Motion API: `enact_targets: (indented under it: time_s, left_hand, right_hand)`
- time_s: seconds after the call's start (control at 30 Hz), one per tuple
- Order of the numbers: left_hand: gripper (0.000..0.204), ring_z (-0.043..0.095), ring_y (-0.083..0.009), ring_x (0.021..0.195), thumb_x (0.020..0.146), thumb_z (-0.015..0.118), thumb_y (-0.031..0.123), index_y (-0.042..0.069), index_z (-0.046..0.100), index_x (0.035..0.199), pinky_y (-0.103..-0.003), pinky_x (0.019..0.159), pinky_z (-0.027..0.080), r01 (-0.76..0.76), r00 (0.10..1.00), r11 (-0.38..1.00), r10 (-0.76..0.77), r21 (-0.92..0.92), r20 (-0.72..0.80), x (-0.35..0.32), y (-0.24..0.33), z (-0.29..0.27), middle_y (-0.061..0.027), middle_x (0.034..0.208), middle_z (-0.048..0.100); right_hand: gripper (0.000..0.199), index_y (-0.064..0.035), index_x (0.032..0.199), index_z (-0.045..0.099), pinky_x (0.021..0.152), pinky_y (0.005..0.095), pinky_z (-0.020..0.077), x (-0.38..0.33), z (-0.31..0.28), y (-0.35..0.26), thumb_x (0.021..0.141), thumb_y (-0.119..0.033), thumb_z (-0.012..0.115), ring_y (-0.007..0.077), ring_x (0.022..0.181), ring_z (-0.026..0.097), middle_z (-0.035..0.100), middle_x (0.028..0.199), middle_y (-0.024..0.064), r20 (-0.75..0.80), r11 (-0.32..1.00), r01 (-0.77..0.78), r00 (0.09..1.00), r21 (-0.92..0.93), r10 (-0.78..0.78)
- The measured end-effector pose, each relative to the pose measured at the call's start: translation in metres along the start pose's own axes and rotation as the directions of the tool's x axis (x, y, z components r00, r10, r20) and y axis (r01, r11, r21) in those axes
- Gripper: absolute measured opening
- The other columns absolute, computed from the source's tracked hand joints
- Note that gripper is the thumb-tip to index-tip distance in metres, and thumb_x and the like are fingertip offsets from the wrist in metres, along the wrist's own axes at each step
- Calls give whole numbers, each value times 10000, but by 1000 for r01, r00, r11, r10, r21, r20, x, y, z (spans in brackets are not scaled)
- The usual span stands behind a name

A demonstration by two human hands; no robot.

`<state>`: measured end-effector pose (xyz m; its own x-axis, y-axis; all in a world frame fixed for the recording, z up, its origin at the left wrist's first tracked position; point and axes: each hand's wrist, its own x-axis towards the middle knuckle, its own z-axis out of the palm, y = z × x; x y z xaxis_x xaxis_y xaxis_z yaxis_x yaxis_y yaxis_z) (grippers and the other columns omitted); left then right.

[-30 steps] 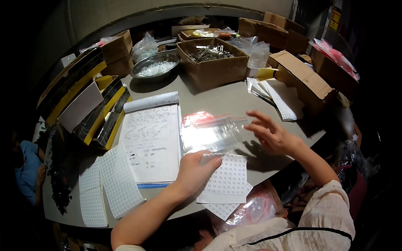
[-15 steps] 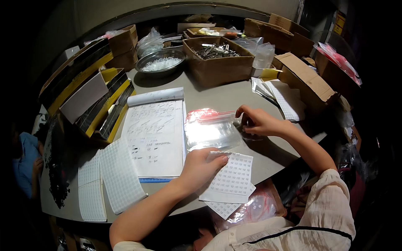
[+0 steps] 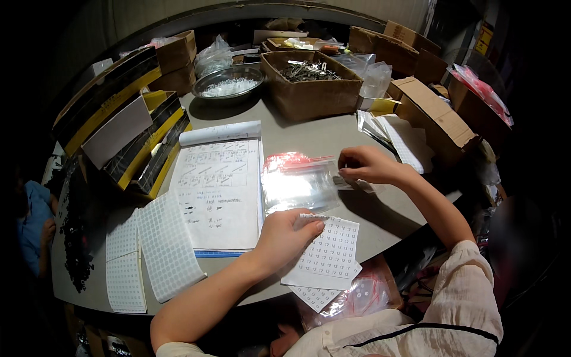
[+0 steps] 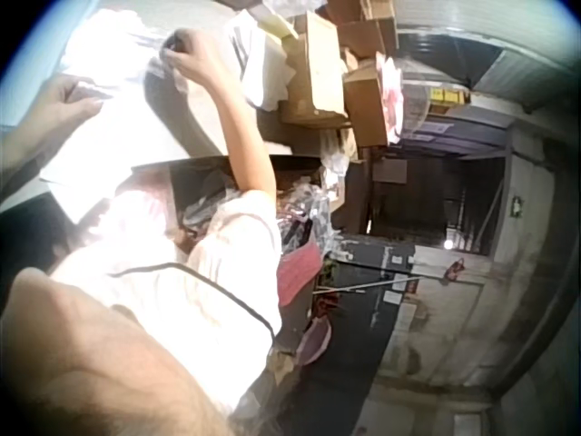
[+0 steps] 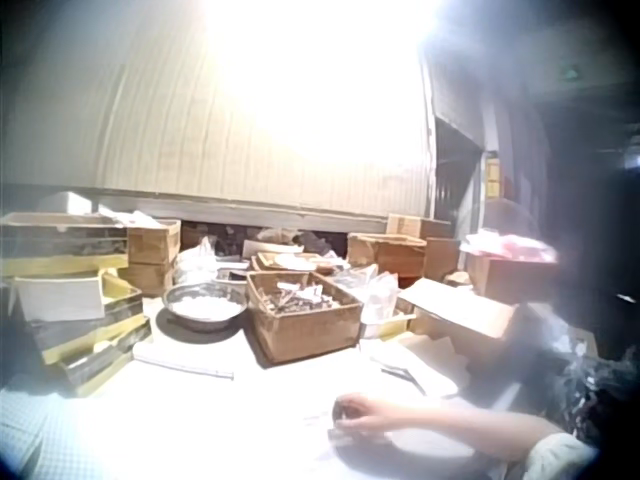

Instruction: The person sits at a cluttered table and repeatedly peels small circular stickers from a grid sheet. They place the stickers into small clear plastic bags, organizing them by type or size. The person handles the sticker sheets and bags by hand, occasionally adjusting the pile of filled bags on the table.

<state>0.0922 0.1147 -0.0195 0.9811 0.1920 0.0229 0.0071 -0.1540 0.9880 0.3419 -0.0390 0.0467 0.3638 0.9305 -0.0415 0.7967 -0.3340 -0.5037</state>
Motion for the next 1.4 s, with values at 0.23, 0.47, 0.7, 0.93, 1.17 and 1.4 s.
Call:
enact_targets:
  time_s: [0.23, 0.47, 0.7, 0.93, 1.17, 1.4]
  left_hand:
    - [281, 720, -182, 795, 946, 703, 212, -43, 726, 1061, -330, 733, 561, -51, 999, 999, 51, -18, -12, 1, -5, 1, -157, 880, 762]
    - [293, 728, -197, 809, 946, 703, 211, -49, 716, 1080, -333, 746, 561, -26, 1000, 999, 26, -24, 7, -1, -1, 2, -173, 883, 761]
    - [312, 730, -209, 800, 939, 707, 220, -57, 712, 1083, -338, 744, 561, -28, 1000, 1000, 28, -4, -1, 0, -2, 0, -183, 873, 757]
    - [285, 715, -174, 791, 960, 695, 200, -58, 708, 1081, -328, 724, 559, -60, 998, 998, 60, 0, -28, -1, -6, -2, -162, 879, 759]
    - [262, 689, -138, 794, 982, 670, 182, -50, 700, 1100, -315, 722, 553, 16, 1000, 993, -15, -114, 12, -2, 7, -2, -114, 884, 753]
    - [246, 658, -109, 793, 992, 656, 178, -33, 705, 1109, -298, 729, 544, 2, 1000, 997, -3, -74, -10, -3, 2, -2, -70, 881, 744]
  right_hand:
    - [226, 32, 992, 665, 722, 374, 517, 31, 22, 6, 882, -163, 691, 245, 741, 648, 691, 823, 128, 85, 994, 94, 992, -59, -89]
    - [405, 2, 879, 713, 732, 443, 524, 9, -7, 0, 844, -393, 795, 369, 826, 681, 703, 852, 200, 0, 856, -227, 966, -464, 257]
    - [265, -20, 1088, 662, 775, 319, 512, 10, -2, -11, 876, -167, 721, 160, 849, 628, 682, 933, 71, 199, 985, 31, 978, 171, -65]
    - [388, -26, 1214, 565, 825, 360, 526, 16, 17, -30, 837, 29, 638, 241, 923, 634, 618, 1025, 114, 201, 967, 246, 952, -63, -229]
    - [417, -48, 1248, 519, 911, 462, 513, -3, 40, -15, 862, -103, 669, 397, 1065, 632, 590, 1175, 192, -149, 925, 62, 981, -375, -126]
    - [324, -32, 1143, 593, 804, 399, 553, -33, 22, -35, 876, -99, 762, 325, 954, 665, 627, 1064, 142, -35, 963, 227, 971, -145, -235]
